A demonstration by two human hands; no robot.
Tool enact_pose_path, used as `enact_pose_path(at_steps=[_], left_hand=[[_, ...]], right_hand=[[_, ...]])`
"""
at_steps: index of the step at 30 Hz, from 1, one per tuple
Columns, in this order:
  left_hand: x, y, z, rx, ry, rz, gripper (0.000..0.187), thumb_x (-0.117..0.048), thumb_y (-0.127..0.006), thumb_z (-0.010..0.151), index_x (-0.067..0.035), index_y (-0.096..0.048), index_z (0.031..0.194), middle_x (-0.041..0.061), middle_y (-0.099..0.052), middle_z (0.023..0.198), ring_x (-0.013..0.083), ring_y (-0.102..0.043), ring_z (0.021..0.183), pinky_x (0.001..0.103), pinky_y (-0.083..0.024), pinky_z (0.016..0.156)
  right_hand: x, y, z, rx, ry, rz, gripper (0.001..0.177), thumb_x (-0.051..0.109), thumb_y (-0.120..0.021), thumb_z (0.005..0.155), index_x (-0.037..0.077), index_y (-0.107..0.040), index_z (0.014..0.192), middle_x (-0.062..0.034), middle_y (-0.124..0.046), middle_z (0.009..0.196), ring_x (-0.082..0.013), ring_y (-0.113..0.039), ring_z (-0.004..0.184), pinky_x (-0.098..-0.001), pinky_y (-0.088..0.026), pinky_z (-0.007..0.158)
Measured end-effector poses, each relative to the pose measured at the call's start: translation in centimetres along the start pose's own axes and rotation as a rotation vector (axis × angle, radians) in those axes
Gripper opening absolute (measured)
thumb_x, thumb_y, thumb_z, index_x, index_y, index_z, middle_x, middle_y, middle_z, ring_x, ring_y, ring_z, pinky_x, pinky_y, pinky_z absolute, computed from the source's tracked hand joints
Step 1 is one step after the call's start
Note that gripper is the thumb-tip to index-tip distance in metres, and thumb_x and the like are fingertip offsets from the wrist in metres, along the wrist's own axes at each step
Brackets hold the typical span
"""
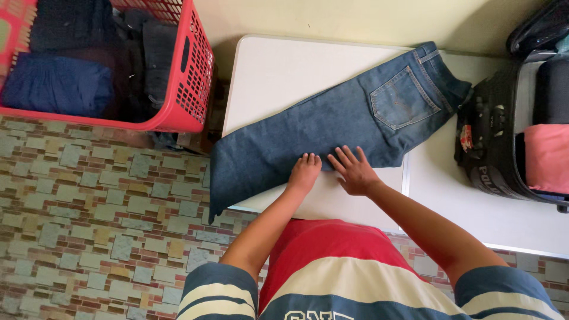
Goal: The person folds pairs of jeans on a table, including buttoning and zipping them, and then places the folded items into an open suitcase.
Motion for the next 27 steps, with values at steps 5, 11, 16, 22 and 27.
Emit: enact_pose_path(at_steps=[5,11,16,22,27], left_hand=[[-1.6,-0.7,0.1,-0.004,-0.044,0.183,0.037,-0.012,-0.057,0.097,0.002,-0.061,0.132,0.022,-0.065,0.133,0.0373,-0.062,0.126,0.045,-0.049,0.107],[2.7,1.4,-1.5,-0.046,0.167,0.169,0.044,-0.012,-0.054,0.099,-0.006,-0.051,0.143,0.022,-0.051,0.152,0.0379,-0.05,0.14,0.048,-0.04,0.117],[7.0,5.3,-4.3,0.152,0.122,0.032,0.065,-0.006,-0.05,0.095,-0.018,-0.037,0.157,0.014,-0.029,0.165,0.0304,-0.027,0.153,0.053,-0.024,0.121],[6.4,6.4,-5.3,0.237,0.02,-0.165,0.076,0.006,-0.047,0.089,-0.015,-0.033,0.161,0.011,-0.025,0.17,0.029,-0.022,0.157,0.052,-0.02,0.125],[4.3,5.3,-4.1,0.243,-0.07,-0.222,0.08,0.009,-0.051,0.087,-0.018,-0.033,0.161,0.012,-0.019,0.17,0.0332,-0.014,0.158,0.058,-0.014,0.125]], right_hand=[[0.7,-5.0,1.0,-0.14,-0.013,-0.026,0.07,0.015,-0.058,0.093,0.015,-0.035,0.159,-0.0219,-0.045,0.156,-0.0415,-0.052,0.138,-0.0519,-0.05,0.106],[-1.9,-5.7,2.0,-0.121,-0.067,-0.15,0.071,0.007,-0.058,0.094,0.029,-0.041,0.159,-0.0234,-0.045,0.157,-0.0465,-0.058,0.126,-0.043,-0.056,0.084],[-6.5,-4.3,0.7,-0.187,-0.077,-0.157,0.068,0.01,-0.056,0.095,0.034,-0.042,0.157,-0.0188,-0.045,0.158,-0.0427,-0.056,0.132,-0.05,-0.053,0.096],[-11.6,-5.1,-2.7,-0.108,-0.323,-0.24,0.068,0.013,-0.053,0.1,0.038,-0.04,0.162,-0.0185,-0.045,0.161,-0.0418,-0.051,0.138,-0.049,-0.047,0.104],[-10.0,-3.2,-2.1,0.022,-0.55,-0.204,0.076,0.018,-0.06,0.09,0.022,-0.037,0.163,-0.0245,-0.041,0.16,-0.0408,-0.04,0.15,-0.0542,-0.033,0.117]])
Point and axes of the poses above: each hand's wrist, its own z-axis towards the middle knuckle, its own y-axis out of the back of the hand, x = y × z, the point moved 1 cm from there along z, towards the middle knuckle
